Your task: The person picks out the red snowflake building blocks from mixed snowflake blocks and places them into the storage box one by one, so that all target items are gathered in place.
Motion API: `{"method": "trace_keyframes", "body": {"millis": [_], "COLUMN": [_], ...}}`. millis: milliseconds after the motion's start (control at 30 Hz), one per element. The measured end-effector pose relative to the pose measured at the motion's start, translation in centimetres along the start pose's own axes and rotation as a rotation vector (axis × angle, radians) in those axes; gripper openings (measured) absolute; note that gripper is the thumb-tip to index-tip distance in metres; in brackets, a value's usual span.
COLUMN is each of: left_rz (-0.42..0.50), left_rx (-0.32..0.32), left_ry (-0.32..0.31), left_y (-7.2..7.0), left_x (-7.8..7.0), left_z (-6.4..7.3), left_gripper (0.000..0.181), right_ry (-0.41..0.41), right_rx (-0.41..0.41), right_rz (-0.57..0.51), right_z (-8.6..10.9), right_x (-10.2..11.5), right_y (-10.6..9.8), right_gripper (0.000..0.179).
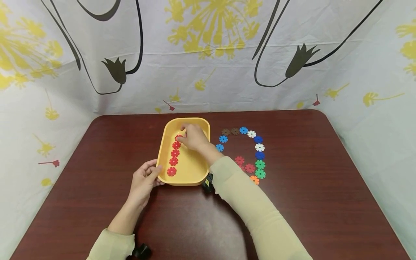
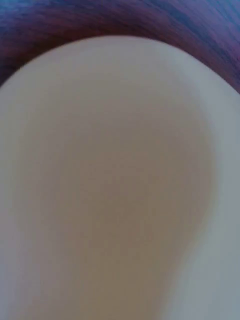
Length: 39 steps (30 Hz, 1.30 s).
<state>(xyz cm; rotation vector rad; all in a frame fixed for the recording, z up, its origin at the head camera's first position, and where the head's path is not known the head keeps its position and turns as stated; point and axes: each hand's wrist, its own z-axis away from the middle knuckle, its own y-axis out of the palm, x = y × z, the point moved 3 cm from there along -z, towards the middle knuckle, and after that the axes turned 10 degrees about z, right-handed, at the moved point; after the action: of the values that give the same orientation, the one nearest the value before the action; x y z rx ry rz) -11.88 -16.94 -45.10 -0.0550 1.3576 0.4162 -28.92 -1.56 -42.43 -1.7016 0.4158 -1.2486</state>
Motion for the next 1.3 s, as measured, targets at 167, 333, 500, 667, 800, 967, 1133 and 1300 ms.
{"method": "trace_keyframes", "body": {"millis": [167,333,500,667,800,967,1133,1300], "left_rz": [0.004,0.004,0.001,0.0,0.002,0.001,-0.002,0.003], "left_rx": [0.001,0.003,0.007,0.004,0.003,0.0,-0.003,-0.004], "left_ry": [-0.002,0.002,0.002,-0.005,-0.008,-0.015,-0.02,-0.022], "left_y": [0.0,0.0,0.0,-0.1,0.0,0.1,0.0,-0.2], "left_x": [0.0,0.0,0.1,0.1,0.0,0.0,0.0,0.0], "left_z": [0.0,0.0,0.1,0.2,0.3,0.5,0.7,0.9], "left_gripper": [0.034,0.037,0.038,0.038,0.038,0.039,0.038,0.038], "right_ry": [-0.11,-0.162,-0.152,-0.116,-0.097,-0.057,-0.007,0.008], "right_rx": [-0.023,-0.083,-0.155,-0.169,-0.186,-0.183,-0.144,-0.073], "right_rz": [-0.101,-0.168,-0.216,-0.302,-0.332,-0.322,-0.274,-0.186], "right_z": [0.7,1.8,3.1,4.4,5.5,6.6,8.1,9.3], "right_x": [0.3,-0.1,-1.5,-3.1,-4.3,-6.1,-7.8,-9.3], "right_y": [-1.3,-2.9,-4.3,-5.5,-6.5,-7.3,-7.6,-7.5], "right_gripper": [0.04,0.039,0.031,0.028,0.029,0.034,0.036,0.034]}}
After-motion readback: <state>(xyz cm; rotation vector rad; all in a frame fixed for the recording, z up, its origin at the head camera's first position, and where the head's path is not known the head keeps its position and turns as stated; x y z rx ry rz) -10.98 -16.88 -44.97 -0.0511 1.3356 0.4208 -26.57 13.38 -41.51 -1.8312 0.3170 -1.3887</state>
